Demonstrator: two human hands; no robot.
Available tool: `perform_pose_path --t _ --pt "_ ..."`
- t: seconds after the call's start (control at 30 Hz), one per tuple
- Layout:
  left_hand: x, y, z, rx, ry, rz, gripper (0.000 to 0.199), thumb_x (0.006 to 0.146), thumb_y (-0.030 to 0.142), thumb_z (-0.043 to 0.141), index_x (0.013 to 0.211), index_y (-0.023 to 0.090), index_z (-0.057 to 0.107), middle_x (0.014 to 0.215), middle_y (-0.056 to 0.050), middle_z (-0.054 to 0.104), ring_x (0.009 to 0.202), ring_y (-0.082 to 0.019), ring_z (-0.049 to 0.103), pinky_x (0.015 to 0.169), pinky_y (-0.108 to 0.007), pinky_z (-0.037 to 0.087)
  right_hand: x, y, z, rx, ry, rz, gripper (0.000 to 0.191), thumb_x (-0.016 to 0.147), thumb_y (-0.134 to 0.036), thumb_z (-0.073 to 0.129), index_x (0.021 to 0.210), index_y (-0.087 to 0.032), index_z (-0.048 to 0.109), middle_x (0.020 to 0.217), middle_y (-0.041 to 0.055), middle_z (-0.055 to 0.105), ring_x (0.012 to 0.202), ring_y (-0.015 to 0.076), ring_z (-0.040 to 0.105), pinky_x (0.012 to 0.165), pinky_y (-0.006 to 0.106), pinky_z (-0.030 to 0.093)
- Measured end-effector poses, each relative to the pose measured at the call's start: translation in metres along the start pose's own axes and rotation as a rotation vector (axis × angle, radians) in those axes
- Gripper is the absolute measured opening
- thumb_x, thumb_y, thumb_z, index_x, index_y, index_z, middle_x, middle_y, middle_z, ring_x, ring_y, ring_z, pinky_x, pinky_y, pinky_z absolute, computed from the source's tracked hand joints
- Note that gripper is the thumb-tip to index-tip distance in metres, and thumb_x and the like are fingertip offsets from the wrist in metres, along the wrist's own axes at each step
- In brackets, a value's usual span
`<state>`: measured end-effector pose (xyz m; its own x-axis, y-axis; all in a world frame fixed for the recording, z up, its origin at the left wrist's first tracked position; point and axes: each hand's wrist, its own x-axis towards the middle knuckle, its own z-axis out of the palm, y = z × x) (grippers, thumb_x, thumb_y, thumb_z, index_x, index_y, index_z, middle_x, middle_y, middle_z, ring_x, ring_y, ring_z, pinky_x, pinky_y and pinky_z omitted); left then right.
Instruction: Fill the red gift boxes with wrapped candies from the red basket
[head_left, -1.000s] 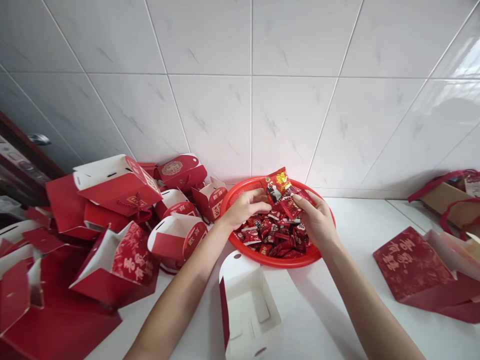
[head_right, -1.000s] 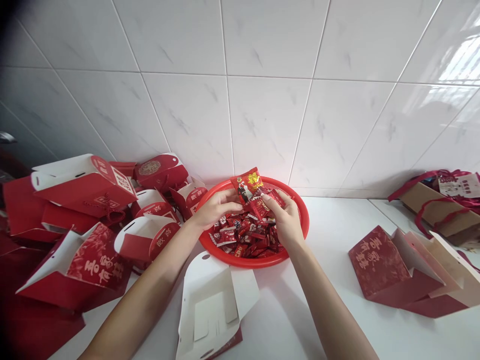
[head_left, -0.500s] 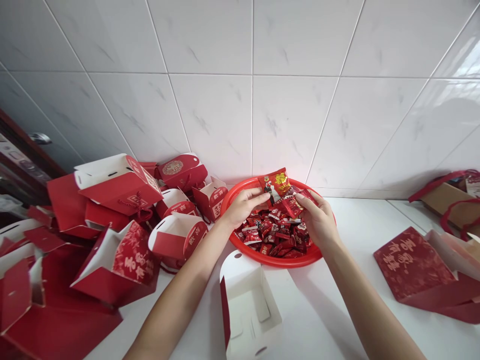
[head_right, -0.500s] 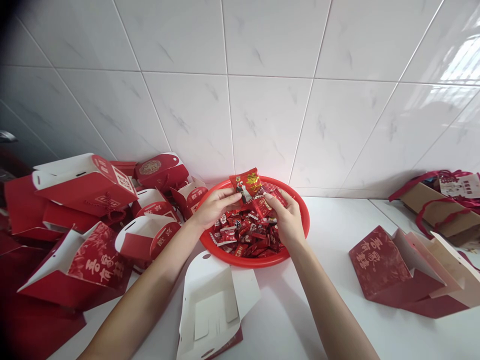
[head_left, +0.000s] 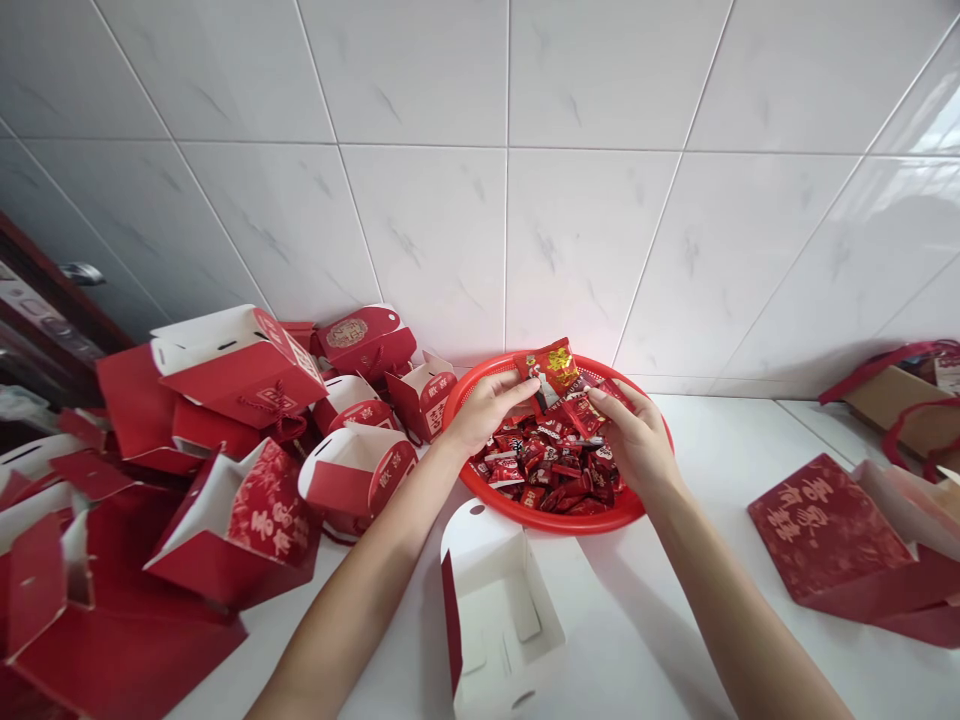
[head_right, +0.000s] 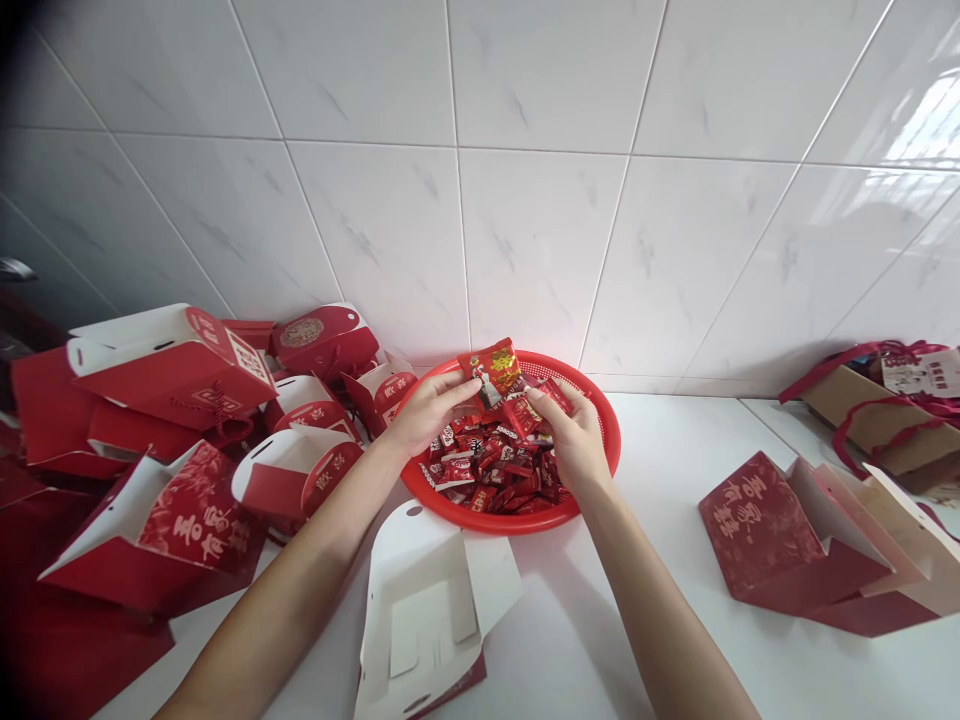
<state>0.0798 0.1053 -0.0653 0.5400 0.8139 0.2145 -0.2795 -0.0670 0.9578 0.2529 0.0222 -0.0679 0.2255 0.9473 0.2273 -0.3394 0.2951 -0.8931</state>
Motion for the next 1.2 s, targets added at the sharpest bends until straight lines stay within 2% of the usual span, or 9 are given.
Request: perform_pose_path --t 0.17,0.33,0.5,0.63,0.73,0.87,1.03,1.2 --pt "0.0009 -0.0023 -0.002 0.025 0.023 0.026 0.044 0.072 0.055 0.088 0.099 0.02 0.084 0.106 -0.006 0.082 0.103 -0.027 0.075 0.1 -0.039 0.054 0.0009 0.0013 -0.0008 0.006 0.046 0.009 0.028 0.076 -0.038 0.087 0.098 -0.023 0.081 0.1 0.0053 0.083 0.094 0.0296 0.076 0.08 0.039 0.06" --pt "0.0004 -0.0028 -0.0038 0.041 0.057 0.031 0.041 0.071 0.054 0.089 0.092 0.019 0.083 0.101 -0.005 0.082 0.104 -0.028 0.074 0.1 -0.039 0.052 0.0032 0.0017 -0.0042 0.023 0.135 0.007 0.021 0.072 -0.037 0.088 0.087 -0.025 0.08 0.092 0.0026 0.081 0.086 0.0253 0.073 0.079 0.036 0.059" --pt "0.0004 -0.0031 -0.0046 0.099 0.061 0.027 0.044 0.074 0.056 0.086 0.096 0.018 0.082 0.105 -0.006 0.082 0.114 -0.031 0.07 0.101 -0.04 0.051 0.0036 0.0005 -0.0051 0.027 0.135 -0.01 0.018 0.072 -0.037 0.088 0.08 -0.026 0.077 0.088 0.001 0.077 0.084 0.0227 0.069 0.076 0.035 0.058" --pt "0.0008 -0.0041 -0.0047 0.12 0.06 -0.008 0.046 0.073 0.057 0.084 0.097 0.018 0.081 0.104 -0.006 0.082 0.108 -0.03 0.072 0.099 -0.04 0.051 0.0045 0.0012 -0.0057 -0.002 0.148 -0.012 0.018 0.072 -0.039 0.088 0.077 -0.026 0.075 0.086 0.0016 0.076 0.084 0.0243 0.069 0.076 0.037 0.058" --pt "-0.0006 -0.0025 -0.002 0.079 0.001 -0.046 0.044 0.073 0.054 0.085 0.099 0.019 0.081 0.102 -0.005 0.082 0.105 -0.03 0.073 0.1 -0.042 0.052 0.0048 0.0026 -0.0068 -0.015 0.127 -0.026 0.017 0.074 -0.04 0.087 0.079 -0.027 0.076 0.087 0.0014 0.077 0.086 0.0246 0.069 0.078 0.037 0.058" --pt "-0.0036 0.001 0.0025 0.102 -0.044 0.004 0.04 0.077 0.049 0.083 0.105 0.021 0.08 0.112 -0.004 0.081 0.114 -0.029 0.071 0.109 -0.044 0.048 0.0037 0.0039 -0.0068 -0.044 0.053 -0.041 0.02 0.08 -0.043 0.085 0.093 -0.029 0.079 0.093 0.0019 0.079 0.089 0.0261 0.072 0.079 0.039 0.059" --pt "-0.005 0.0003 0.0046 0.185 -0.033 0.052 0.049 0.072 0.042 0.09 0.112 0.017 0.074 0.119 -0.009 0.079 0.113 -0.03 0.072 0.102 -0.043 0.053 0.0024 0.0051 -0.0056 -0.047 0.017 -0.058 0.022 0.083 -0.044 0.084 0.099 -0.029 0.08 0.099 0.0015 0.08 0.092 0.025 0.073 0.079 0.037 0.06" --pt "-0.0048 0.0022 0.0031 0.165 0.019 0.092 0.041 0.075 0.041 0.087 0.107 0.017 0.076 0.116 -0.007 0.08 0.112 -0.03 0.072 0.103 -0.042 0.052 0.002 0.0041 -0.0068 -0.129 -0.021 -0.048 0.027 0.082 -0.048 0.084 0.099 -0.027 0.08 0.102 0.0027 0.08 0.091 0.0246 0.073 0.074 0.034 0.059"
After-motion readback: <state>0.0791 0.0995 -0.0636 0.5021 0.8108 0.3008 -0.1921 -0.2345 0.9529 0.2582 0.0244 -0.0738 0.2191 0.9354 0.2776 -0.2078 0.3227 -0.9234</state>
